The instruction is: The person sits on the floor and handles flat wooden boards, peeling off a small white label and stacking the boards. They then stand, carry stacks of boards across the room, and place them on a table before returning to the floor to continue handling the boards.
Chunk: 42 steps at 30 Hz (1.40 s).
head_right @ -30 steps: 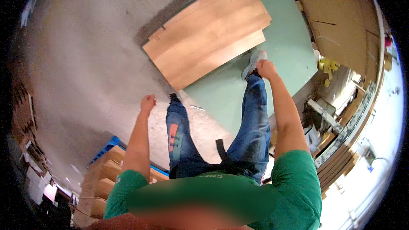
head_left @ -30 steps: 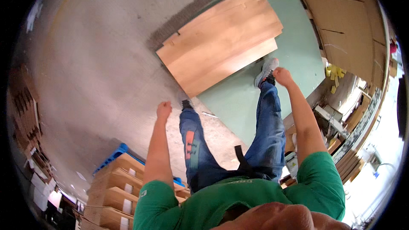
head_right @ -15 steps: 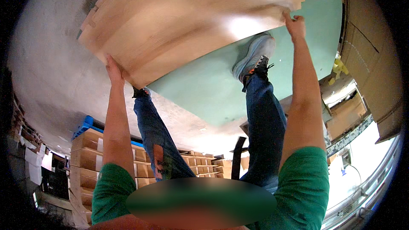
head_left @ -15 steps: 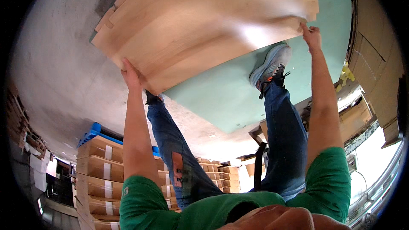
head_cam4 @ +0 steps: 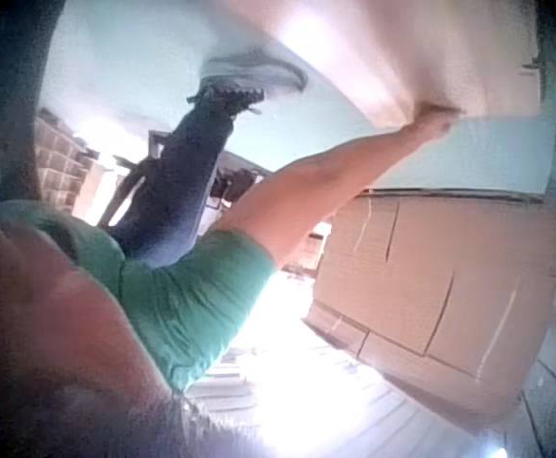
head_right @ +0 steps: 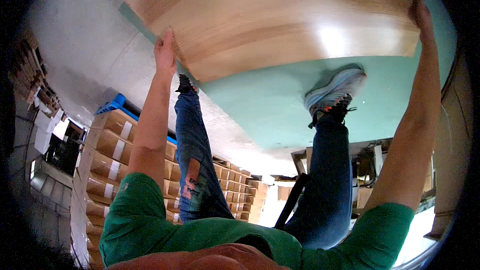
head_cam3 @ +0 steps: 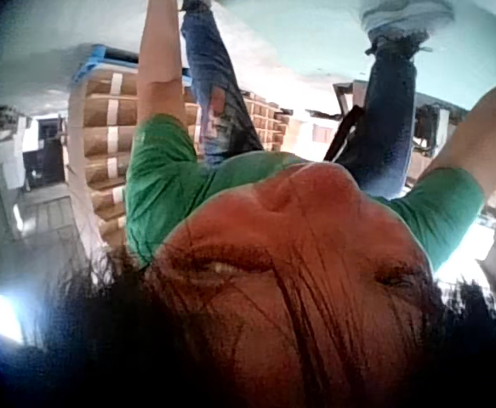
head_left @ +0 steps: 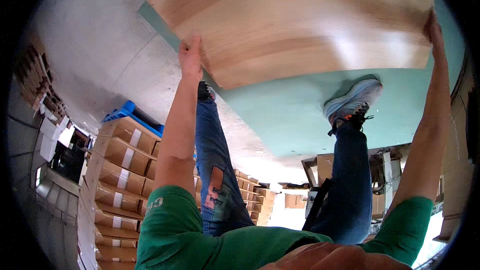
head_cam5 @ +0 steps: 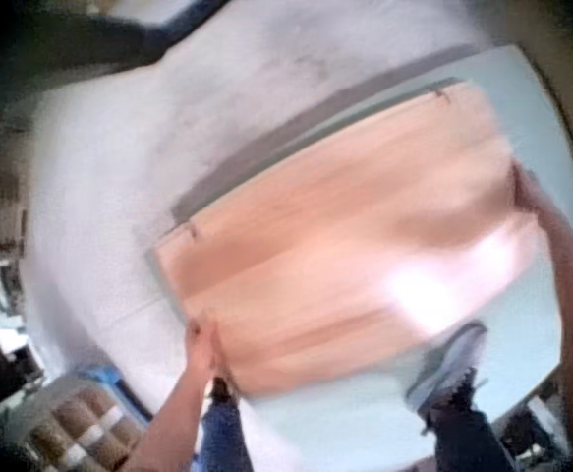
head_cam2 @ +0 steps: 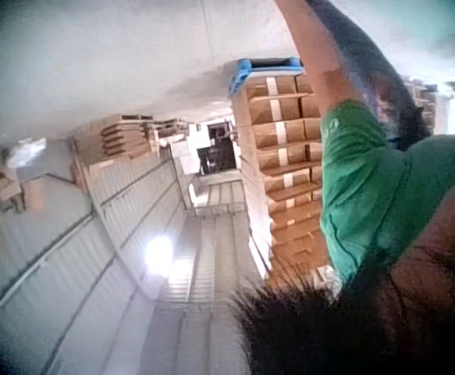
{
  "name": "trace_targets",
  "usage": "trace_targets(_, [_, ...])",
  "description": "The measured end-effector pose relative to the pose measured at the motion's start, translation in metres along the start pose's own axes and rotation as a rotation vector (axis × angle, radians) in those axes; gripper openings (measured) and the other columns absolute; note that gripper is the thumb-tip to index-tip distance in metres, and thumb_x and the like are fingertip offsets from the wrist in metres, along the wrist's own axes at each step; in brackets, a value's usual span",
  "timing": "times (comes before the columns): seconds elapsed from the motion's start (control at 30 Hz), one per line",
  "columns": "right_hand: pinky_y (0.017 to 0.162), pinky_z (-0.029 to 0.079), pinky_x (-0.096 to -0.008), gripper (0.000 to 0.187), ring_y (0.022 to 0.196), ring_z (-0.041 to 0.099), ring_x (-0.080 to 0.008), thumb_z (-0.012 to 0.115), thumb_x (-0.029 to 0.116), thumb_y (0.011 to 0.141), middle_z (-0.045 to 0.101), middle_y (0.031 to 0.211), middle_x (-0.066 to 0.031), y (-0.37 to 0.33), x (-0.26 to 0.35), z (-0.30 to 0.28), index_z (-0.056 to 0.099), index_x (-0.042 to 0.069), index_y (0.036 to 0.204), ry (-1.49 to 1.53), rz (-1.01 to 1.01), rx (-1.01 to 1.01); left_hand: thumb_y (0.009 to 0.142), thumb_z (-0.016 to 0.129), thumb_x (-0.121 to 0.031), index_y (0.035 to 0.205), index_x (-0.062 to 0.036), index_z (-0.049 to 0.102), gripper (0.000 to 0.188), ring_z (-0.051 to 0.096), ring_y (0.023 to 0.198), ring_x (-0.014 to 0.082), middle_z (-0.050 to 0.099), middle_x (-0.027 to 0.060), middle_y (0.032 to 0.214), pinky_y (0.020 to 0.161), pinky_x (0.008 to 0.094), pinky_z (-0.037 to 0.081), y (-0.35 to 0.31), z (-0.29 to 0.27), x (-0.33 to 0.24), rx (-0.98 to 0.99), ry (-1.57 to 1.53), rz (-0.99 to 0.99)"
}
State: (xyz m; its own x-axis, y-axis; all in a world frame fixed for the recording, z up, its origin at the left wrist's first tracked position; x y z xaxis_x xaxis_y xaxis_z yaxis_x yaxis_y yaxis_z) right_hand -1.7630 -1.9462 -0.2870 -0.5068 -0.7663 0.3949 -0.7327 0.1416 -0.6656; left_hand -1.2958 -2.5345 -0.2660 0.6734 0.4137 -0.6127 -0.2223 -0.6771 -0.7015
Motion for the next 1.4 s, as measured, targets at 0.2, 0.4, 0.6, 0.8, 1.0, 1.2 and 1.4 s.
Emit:
trace_targets(0.2, [0.099, 0.03, -0.0291, 0.07, 0.125, 0.034, -0.0157, 0.036, 0.061, 0.083, 0.034, 0.137, -0.0014, 0.002, 0.013, 0.016, 0.028, 0.016, 0.136, 0.208, -0.131, 0.091, 0.075, 0.065, -0.045, 0.123, 0.0061, 0.036, 0.076, 0.043, 0.107, 0.0197, 0.045, 0.0147, 0.119, 0.09, 0.0334, 0.034, 0.031, -0.038, -0.017, -0.133, 0.325, 0.204])
trace_targets(0.4, [0.099, 0.03, -0.0324, 0.071, 0.123, 0.036, -0.0201, 0.036, 0.061, 0.083, 0.031, 0.139, -0.0004, -0.014, -0.006, -0.005, 0.026, 0.017, 0.137, -0.05, -0.001, -0.149, 0.077, 0.053, -0.057, 0.131, 0.0014, 0.027, 0.084, 0.029, 0.122, 0.0243, 0.03, 0.0124, 0.135, 0.1, 0.0357, 0.025, 0.054, -0.063, 0.007, -0.108, 0.016, -0.028])
trace_targets(0.6, [0.102, 0.022, -0.0452, 0.079, 0.127, 0.028, -0.0268, 0.035, 0.073, 0.075, 0.025, 0.141, -0.0093, -0.069, 0.004, 0.053, 0.023, 0.027, 0.138, 0.052, -0.052, 0.068, 0.084, 0.038, -0.059, 0.134, -0.0106, 0.026, 0.071, 0.029, 0.125, 0.0223, 0.032, 0.006, 0.136, 0.103, 0.0364, 0.024, 0.065, -0.041, -0.001, 0.263, -0.179, 0.052])
trace_targets(0.8, [0.102, 0.023, -0.0438, 0.089, 0.123, 0.034, -0.0294, 0.04, 0.072, 0.073, 0.035, 0.134, -0.0166, -0.148, 0.008, 0.128, 0.026, 0.01, 0.136, 0.207, 0.046, 0.182, 0.083, 0.037, -0.061, 0.135, -0.0115, 0.024, 0.074, 0.031, 0.124, 0.0233, 0.032, 0.0062, 0.137, 0.103, 0.0373, 0.025, 0.093, -0.109, 0.012, 0.266, -0.136, -0.104])
trace_targets(1.0, [0.099, 0.026, -0.0426, 0.089, 0.119, 0.038, -0.03, 0.041, 0.073, 0.071, 0.044, 0.126, -0.0166, -0.171, 0.009, 0.16, 0.038, 0.005, 0.13, 0.195, 0.054, 0.156, 0.079, 0.028, -0.07, 0.138, -0.0109, 0.015, 0.085, 0.024, 0.128, 0.0228, 0.021, 0.0066, 0.141, 0.104, 0.0348, 0.023, 0.084, -0.173, 0.033, 0.099, -0.033, -0.201])
trace_targets(1.2, [0.096, 0.031, -0.0333, 0.076, 0.114, 0.044, -0.0271, 0.036, 0.068, 0.078, 0.052, 0.119, -0.0139, -0.155, 0.009, 0.151, 0.051, 0.006, 0.12, -0.223, -0.102, 0.013, 0.075, 0.024, -0.075, 0.138, -0.0125, 0.017, 0.089, 0.026, 0.127, 0.0235, 0.023, 0.0061, 0.141, 0.103, 0.0359, 0.024, 0.046, -0.183, 0.031, 0.06, 0.051, -0.288])
trace_targets(1.4, [0.095, 0.033, -0.0325, 0.078, 0.116, 0.042, -0.0262, 0.036, 0.066, 0.079, 0.047, 0.125, -0.0143, -0.164, 0.026, 0.162, 0.043, 0.004, 0.127, 0.317, 0.096, 0.14, 0.077, 0.025, -0.073, 0.137, -0.0113, 0.021, 0.086, 0.03, 0.125, 0.0237, 0.028, 0.0075, 0.139, 0.102, 0.0351, 0.026, 0.018, -0.177, 0.0, 0.201, -0.052, -0.364])
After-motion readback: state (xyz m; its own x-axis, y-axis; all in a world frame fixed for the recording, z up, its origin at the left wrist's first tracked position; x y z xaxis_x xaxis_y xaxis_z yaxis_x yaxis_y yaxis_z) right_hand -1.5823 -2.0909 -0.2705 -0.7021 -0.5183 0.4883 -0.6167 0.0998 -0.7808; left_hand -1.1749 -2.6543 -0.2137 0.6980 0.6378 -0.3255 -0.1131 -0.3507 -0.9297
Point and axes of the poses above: each hand's wrist, its own y-axis towards the middle knuckle, its own z-axis out of the palm, x = y × z, the point moved 10 cm from there along y, towards the middle knuckle
